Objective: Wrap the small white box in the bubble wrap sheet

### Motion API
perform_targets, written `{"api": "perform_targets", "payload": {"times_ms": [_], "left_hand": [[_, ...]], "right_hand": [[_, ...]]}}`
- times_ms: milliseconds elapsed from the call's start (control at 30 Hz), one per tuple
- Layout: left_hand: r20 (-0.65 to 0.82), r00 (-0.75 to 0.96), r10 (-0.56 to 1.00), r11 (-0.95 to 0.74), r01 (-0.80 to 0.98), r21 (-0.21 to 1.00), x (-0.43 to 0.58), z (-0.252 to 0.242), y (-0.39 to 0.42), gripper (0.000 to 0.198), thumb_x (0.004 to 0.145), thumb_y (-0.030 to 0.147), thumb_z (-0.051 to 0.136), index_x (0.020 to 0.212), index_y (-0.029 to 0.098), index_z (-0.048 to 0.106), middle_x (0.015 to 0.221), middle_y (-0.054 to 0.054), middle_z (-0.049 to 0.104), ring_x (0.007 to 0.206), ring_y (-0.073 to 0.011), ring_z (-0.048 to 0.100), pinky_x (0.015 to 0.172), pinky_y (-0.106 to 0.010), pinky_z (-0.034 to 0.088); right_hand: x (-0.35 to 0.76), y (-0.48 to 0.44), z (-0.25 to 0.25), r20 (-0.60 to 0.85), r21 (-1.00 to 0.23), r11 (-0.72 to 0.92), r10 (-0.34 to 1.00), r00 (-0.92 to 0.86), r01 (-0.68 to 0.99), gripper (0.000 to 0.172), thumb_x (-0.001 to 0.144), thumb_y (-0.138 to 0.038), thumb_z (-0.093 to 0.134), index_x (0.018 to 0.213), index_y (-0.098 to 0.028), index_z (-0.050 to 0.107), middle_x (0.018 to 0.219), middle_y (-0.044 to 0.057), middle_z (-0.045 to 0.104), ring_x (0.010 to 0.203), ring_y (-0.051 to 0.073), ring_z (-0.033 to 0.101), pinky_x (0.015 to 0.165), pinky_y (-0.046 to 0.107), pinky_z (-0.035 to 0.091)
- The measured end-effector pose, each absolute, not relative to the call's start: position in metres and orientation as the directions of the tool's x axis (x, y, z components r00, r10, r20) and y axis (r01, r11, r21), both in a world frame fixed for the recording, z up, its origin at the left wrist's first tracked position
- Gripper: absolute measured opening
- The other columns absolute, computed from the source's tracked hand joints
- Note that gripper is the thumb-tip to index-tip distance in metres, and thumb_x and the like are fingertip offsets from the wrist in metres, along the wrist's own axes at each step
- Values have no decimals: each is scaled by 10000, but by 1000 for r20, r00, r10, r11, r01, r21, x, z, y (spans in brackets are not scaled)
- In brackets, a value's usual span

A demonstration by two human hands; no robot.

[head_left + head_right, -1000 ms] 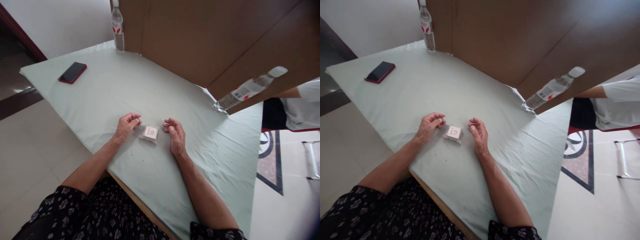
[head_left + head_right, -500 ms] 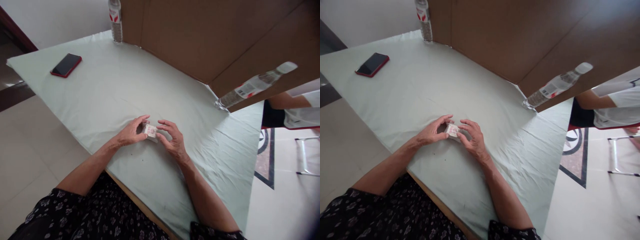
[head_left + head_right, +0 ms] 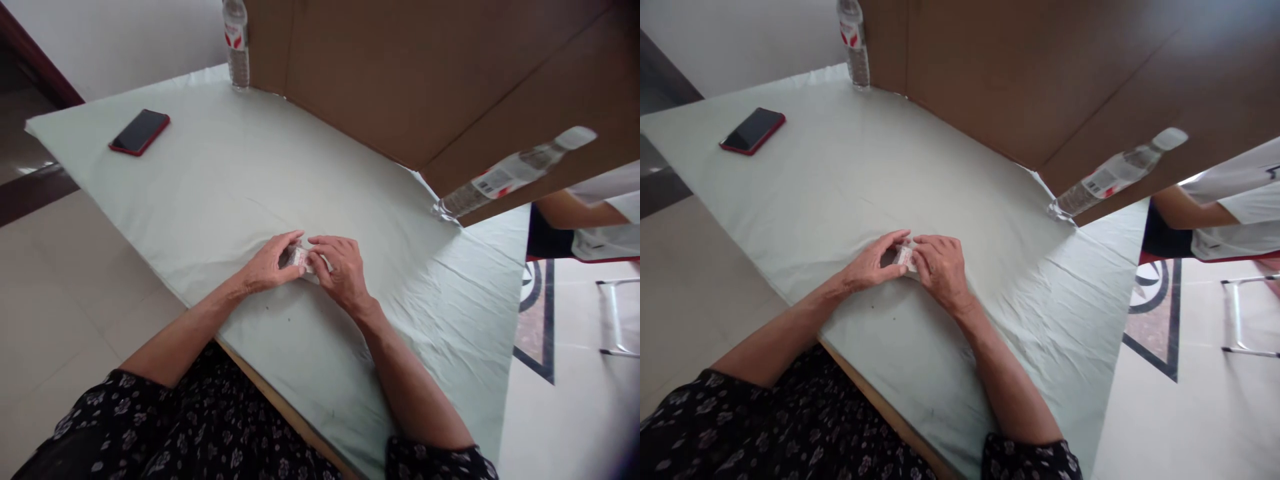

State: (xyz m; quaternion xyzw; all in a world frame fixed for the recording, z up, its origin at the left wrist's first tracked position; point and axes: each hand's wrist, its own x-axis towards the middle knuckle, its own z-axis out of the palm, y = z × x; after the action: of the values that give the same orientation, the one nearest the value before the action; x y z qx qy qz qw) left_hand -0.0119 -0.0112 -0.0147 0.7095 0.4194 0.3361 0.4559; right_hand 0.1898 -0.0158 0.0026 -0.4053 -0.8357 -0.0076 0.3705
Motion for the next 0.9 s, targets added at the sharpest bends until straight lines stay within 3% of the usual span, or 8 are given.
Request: {"api": "perform_targets", "payload": {"times_ms": [167,300,467,567,733,900], "left_hand": [[129,360,924,-291,445,847,-3,-12,-14,763,836,496,645,1481,134,461,1373,-204,613,1278,-355,553,1110,-541,410],[119,357,926,-284,455,844,-2,-10,-14,842,791,474,697,1516,155,413,1418,-187,589,1268,-349,565,1107,-522,416],[116,344,932,-231,318,920,-1,-10,-16,897,778,339,704,1572,173,321,1485,-167,518,1289,-300,561,1086,-420,453],[124,346,930,-214,236,948,-1,-12,-15,948,740,292,723,1583,176,305,1454,-169,525,1294,-299,548,1104,-419,429],[130,357,925,-182,115,977,-3,-12,-14,887,769,387,754,1552,244,359,1500,-138,488,1319,-297,511,1104,-410,401],[64,345,937,-26,-114,993,-2,-13,-12,709,833,483,706,1422,203,428,1392,-151,538,1105,-236,618,933,-359,480]], "right_hand": [[187,-5,13,556,-449,615,760,-337,648,102,952,-189,542,900,-232,619,1142,83,772,1093,229,705,934,403,471],[185,5,20,521,-531,551,812,-265,643,137,978,-253,503,892,-234,608,1155,95,758,1113,239,691,945,417,469],[185,22,24,508,-651,460,855,-104,604,159,975,-309,500,877,-240,604,1129,90,752,1068,236,684,937,409,486],[185,39,22,454,-728,407,889,-57,552,166,951,-321,511,846,-237,607,1108,81,753,1013,222,680,910,379,500],[182,73,17,328,-821,301,944,-30,485,187,902,-344,518,806,-217,616,989,53,752,817,176,634,796,331,495],[180,93,10,245,-876,251,967,-69,411,215,865,-366,545,740,-207,616,902,44,732,813,174,624,774,321,472]]}}
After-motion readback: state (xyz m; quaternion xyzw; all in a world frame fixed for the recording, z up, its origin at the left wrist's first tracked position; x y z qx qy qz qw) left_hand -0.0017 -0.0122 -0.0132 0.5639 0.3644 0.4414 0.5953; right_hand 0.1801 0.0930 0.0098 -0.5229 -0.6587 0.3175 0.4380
